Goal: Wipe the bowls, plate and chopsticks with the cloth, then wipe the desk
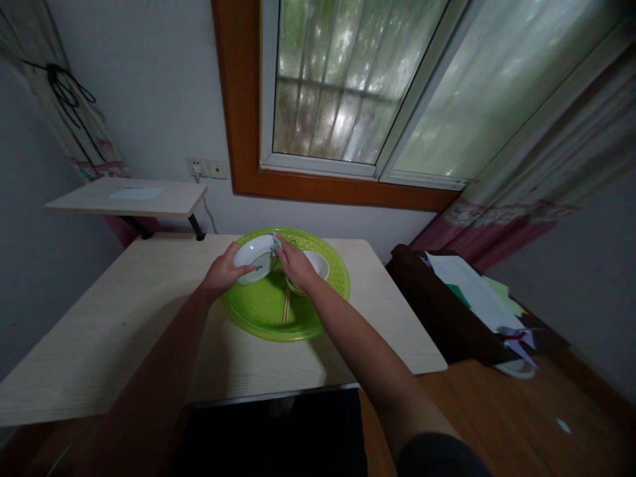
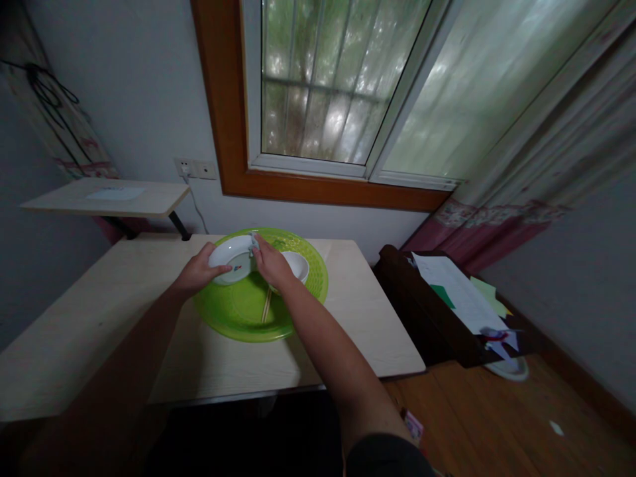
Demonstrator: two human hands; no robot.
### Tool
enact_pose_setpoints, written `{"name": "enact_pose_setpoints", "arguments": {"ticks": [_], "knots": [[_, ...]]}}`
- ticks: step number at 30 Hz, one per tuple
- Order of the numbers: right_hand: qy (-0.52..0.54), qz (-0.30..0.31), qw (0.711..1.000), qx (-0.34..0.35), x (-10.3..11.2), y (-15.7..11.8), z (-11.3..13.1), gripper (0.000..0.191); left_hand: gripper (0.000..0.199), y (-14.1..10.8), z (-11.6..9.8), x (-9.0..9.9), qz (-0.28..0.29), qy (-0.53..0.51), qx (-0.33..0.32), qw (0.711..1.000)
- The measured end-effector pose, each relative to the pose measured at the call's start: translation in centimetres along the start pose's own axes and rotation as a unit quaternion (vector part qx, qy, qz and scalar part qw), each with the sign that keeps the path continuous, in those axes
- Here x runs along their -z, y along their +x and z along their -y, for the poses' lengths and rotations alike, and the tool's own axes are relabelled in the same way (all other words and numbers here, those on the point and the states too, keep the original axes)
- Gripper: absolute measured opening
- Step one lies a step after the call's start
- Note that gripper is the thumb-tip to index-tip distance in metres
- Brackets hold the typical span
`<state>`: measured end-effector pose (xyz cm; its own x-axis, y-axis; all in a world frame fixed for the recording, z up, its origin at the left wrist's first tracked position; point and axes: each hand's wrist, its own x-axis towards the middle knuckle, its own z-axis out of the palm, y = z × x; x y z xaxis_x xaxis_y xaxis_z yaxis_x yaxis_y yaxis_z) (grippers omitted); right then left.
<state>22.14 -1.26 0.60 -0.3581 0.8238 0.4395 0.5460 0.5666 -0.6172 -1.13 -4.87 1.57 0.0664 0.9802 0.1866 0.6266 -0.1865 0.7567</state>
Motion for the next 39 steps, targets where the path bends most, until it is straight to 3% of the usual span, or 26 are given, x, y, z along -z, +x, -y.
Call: {"name": "enact_pose_setpoints", "arguments": {"ticks": [17,27,39], "knots": [[-0.017,-0.003,1.0,0.016,-0.4,0.2,-0.6,0.058,0.063,0.1,0.0,0.0,0.0,0.009,0.015,1.0],[-0.044,0.006,0.989,0.141,-0.4,-0.1,1.2,0.053,0.067,0.3,0.4,-0.2,-0.002,0.014,0.003,1.0],[-0.036,0.014,0.994,0.1,-0.3,-0.1,1.4,0.054,0.062,0.2,0.1,-0.2,-0.013,0.012,-0.005,1.0]]}}
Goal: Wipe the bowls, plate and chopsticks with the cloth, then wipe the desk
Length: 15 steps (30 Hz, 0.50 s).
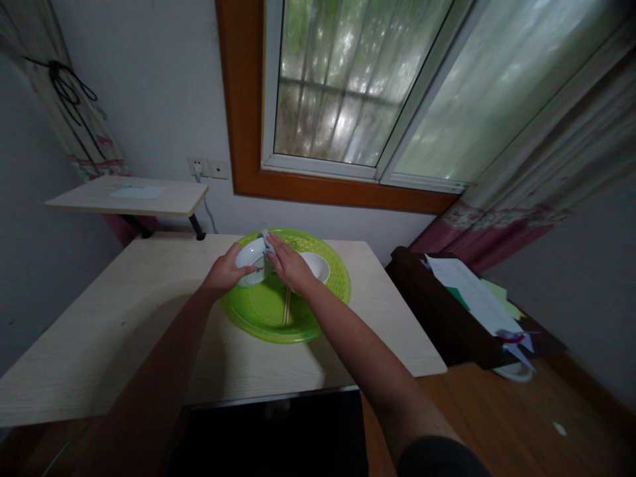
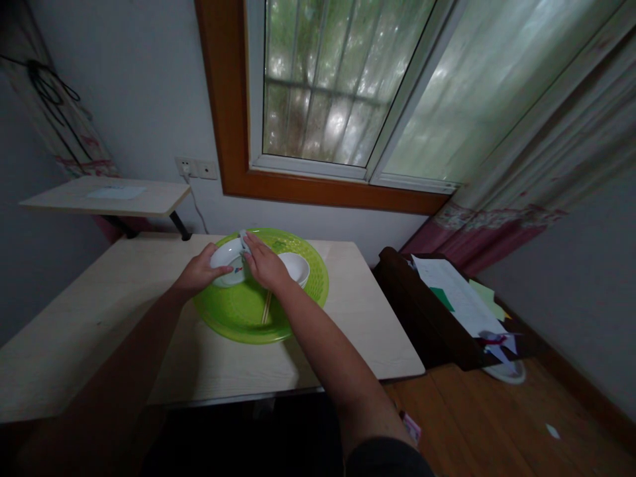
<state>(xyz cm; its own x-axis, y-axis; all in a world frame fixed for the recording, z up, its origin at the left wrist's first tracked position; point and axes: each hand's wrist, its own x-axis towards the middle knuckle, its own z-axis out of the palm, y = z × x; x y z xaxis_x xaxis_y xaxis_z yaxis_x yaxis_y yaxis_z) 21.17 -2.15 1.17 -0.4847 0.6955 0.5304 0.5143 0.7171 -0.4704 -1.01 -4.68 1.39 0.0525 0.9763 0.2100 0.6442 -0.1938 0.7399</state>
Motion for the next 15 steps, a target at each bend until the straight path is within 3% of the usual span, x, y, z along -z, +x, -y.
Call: {"name": "enact_pose_setpoints", "arguments": {"ticks": [10,13,15], "knots": [[-0.006,0.005,0.992,-0.122,0.0,0.1,-1.1,0.054,0.058,-0.1,0.0,0.1,0.015,-0.01,-0.003,1.0],[-0.018,0.005,0.992,-0.127,-0.1,0.0,-1.2,0.054,0.058,-0.1,-0.1,0.1,0.008,-0.007,0.009,1.0],[-0.023,-0.003,0.995,-0.095,-0.1,0.0,-0.8,0.054,0.058,-0.1,-0.1,0.1,0.002,0.0,0.015,1.0]]}}
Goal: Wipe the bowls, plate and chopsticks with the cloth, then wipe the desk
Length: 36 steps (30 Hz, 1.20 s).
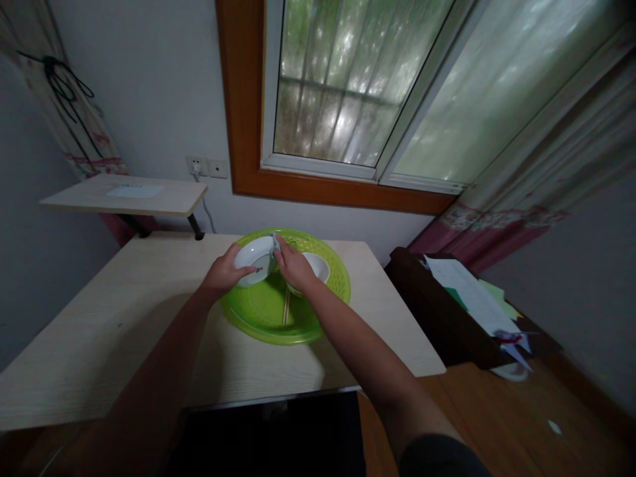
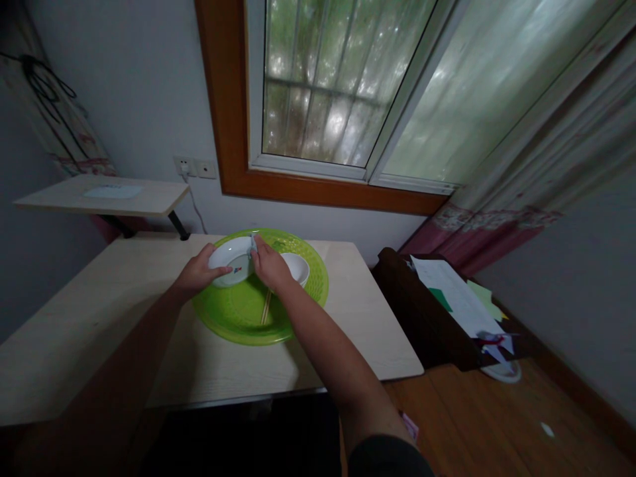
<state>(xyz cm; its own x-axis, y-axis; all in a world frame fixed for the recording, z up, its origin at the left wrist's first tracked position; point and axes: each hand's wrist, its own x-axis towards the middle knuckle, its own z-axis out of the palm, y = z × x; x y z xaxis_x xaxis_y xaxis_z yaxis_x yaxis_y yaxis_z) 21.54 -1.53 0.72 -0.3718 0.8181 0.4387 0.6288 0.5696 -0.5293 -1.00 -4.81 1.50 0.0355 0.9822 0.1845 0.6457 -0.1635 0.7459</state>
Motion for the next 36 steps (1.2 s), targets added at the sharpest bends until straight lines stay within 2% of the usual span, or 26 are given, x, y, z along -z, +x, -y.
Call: {"name": "enact_pose_setpoints", "arguments": {"ticks": [3,5,9,12,15,20,23,28,31,33,36], "knots": [[-0.011,-0.002,0.995,0.096,0.3,-0.1,1.0,0.054,0.057,0.1,0.2,-0.1,-0.003,0.01,-0.006,1.0],[-0.018,0.018,0.987,0.156,0.5,-0.2,1.9,0.053,0.055,0.1,0.3,-0.2,0.001,0.01,-0.02,1.0],[-0.014,0.061,0.976,0.208,0.9,-0.3,3.1,0.051,0.05,-0.1,0.3,-0.1,0.006,-0.009,-0.034,0.999],[0.004,0.041,0.983,0.177,0.8,-0.1,2.8,0.05,0.051,-0.1,0.3,-0.1,0.001,-0.019,-0.018,1.0],[0.025,-0.009,0.994,0.104,0.6,0.1,1.4,0.05,0.053,0.0,0.7,-0.1,-0.014,-0.038,-0.003,0.999],[0.045,-0.042,0.998,-0.004,0.3,0.5,-0.4,0.05,0.058,0.9,1.7,-0.5,-0.056,-0.157,0.001,0.986],[0.037,-0.045,0.998,0.012,0.2,0.5,0.1,0.051,0.061,1.4,1.9,-0.8,-0.074,-0.222,0.01,0.972],[-0.011,0.007,0.993,0.119,0.2,0.3,2.6,0.052,0.064,1.5,1.2,-0.8,-0.091,-0.288,0.014,0.953],[-0.021,0.02,0.988,0.152,0.4,0.3,3.3,0.052,0.065,1.4,0.8,-0.8,-0.084,-0.316,0.017,0.945],[-0.02,0.008,0.99,0.141,0.7,0.4,3.3,0.052,0.065,1.2,0.6,-1.0,-0.092,-0.328,0.024,0.94],[-0.008,-0.015,0.997,0.071,1.2,0.6,2.5,0.05,0.064,1.1,0.3,-1.5,-0.127,-0.346,0.045,0.929]]}}
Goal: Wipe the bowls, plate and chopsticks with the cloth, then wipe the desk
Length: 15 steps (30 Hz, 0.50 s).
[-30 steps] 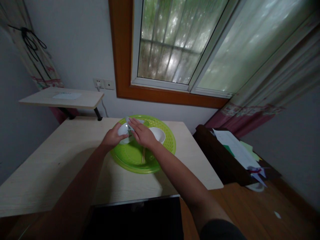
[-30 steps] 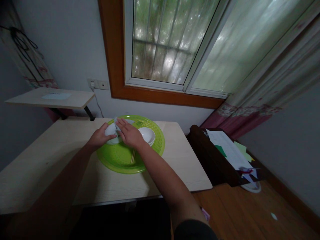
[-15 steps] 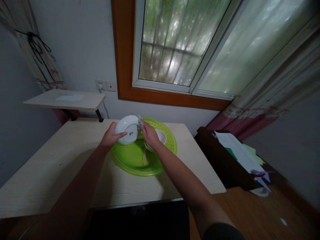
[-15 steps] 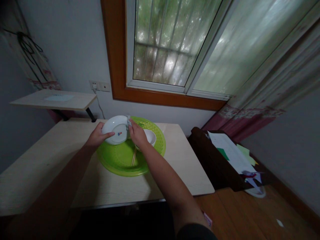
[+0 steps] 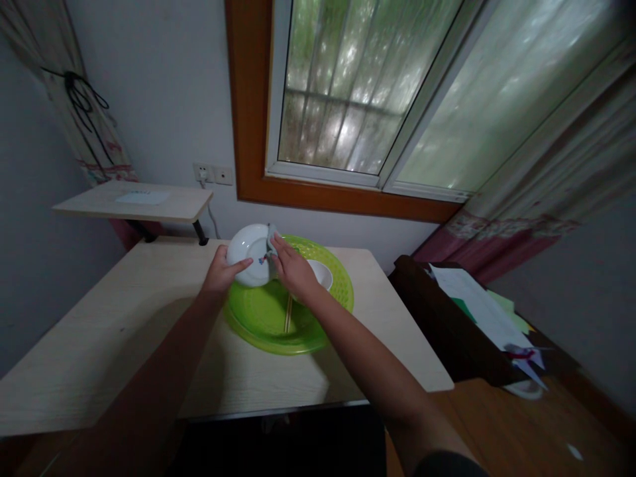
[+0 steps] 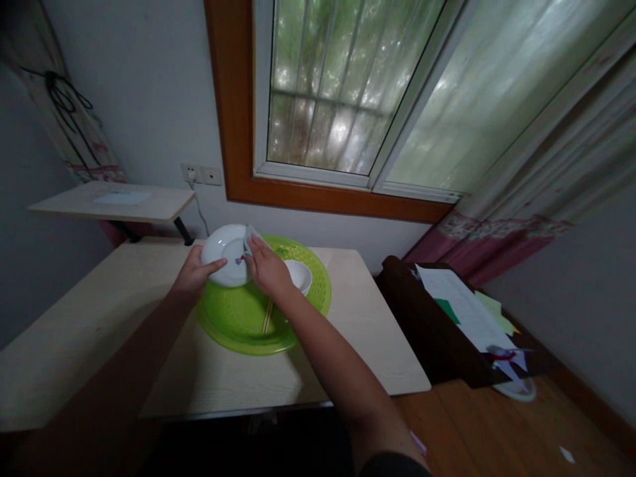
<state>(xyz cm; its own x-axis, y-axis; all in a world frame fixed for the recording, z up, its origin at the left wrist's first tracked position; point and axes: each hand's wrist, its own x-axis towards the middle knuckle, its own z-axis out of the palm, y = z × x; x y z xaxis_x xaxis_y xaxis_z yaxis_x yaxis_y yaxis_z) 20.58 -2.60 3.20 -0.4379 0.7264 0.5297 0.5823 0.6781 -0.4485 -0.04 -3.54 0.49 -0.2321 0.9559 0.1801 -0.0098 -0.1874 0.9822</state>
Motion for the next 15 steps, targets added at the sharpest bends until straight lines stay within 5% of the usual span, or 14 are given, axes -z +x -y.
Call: {"name": "enact_pose_setpoints", "arguments": {"ticks": [5,15], "knots": [[0.047,0.01,0.993,-0.109,0.8,0.2,-1.9,0.043,0.06,-0.5,-0.4,-0.4,-0.042,-0.035,0.002,0.998],[0.288,-0.021,0.928,-0.234,0.5,0.7,-3.6,0.038,0.059,-1.1,-1.5,-0.4,0.013,-0.201,0.052,0.978]]}}
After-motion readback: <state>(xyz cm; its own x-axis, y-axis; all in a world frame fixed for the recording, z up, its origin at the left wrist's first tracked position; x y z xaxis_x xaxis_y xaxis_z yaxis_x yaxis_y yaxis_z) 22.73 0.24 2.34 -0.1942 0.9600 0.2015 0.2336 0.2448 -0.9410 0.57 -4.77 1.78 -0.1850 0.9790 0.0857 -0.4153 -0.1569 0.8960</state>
